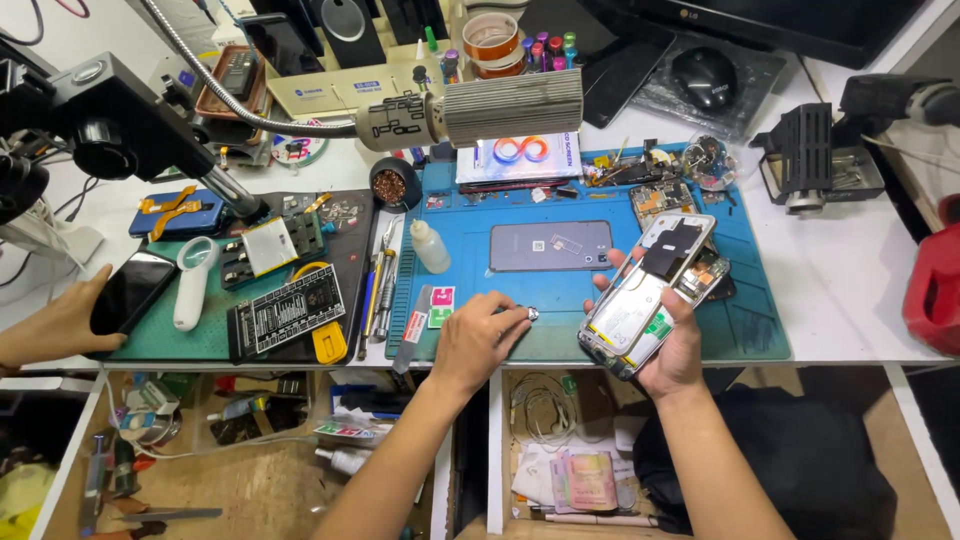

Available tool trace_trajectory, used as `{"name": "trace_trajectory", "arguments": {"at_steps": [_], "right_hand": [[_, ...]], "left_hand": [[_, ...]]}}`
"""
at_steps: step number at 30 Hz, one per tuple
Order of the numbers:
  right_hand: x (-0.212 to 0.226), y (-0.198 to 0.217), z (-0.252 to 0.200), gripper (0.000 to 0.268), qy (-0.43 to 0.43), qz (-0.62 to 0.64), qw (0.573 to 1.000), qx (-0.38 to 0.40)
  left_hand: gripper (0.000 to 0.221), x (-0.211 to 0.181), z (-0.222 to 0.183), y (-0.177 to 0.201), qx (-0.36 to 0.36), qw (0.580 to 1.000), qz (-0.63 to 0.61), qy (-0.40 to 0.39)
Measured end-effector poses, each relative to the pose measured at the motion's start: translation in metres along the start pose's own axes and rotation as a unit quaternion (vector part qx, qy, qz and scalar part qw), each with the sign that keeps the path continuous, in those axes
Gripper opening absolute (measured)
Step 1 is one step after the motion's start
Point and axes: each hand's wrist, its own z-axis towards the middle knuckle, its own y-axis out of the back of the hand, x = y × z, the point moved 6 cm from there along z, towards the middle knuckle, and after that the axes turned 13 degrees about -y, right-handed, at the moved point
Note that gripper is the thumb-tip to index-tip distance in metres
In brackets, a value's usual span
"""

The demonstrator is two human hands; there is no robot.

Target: Assembling and inspecting internal components of a mobile phone on a repair bench.

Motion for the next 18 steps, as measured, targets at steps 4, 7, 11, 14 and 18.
{"name": "trace_trajectory", "arguments": {"at_steps": [4, 7, 11, 14, 18], "right_hand": [[0.002, -0.001, -0.003, 0.086, -0.003, 0.0, 1.0, -0.011], [0.0, -0.001, -0.003, 0.085, -0.003, 0.001, 1.0, -0.01], [0.001, -0.008, -0.006, 0.087, -0.006, -0.02, 0.999, -0.029], [0.003, -0.01, -0.007, 0.087, -0.005, -0.028, 0.999, -0.037], [0.002, -0.007, -0.005, 0.086, 0.0, -0.009, 0.999, -0.033]], "left_hand": [[0.004, -0.003, 0.001, -0.002, -0.004, 1.0, 0.005, 0.002], [0.006, -0.006, 0.003, -0.002, 0.013, 0.999, 0.026, 0.035], [0.005, 0.0, 0.009, -0.002, 0.079, 0.988, -0.032, 0.126], [0.008, 0.007, 0.016, -0.004, 0.157, 0.965, -0.082, 0.192], [0.017, 0.01, 0.027, 0.0, 0.231, 0.932, -0.15, 0.234]]}}
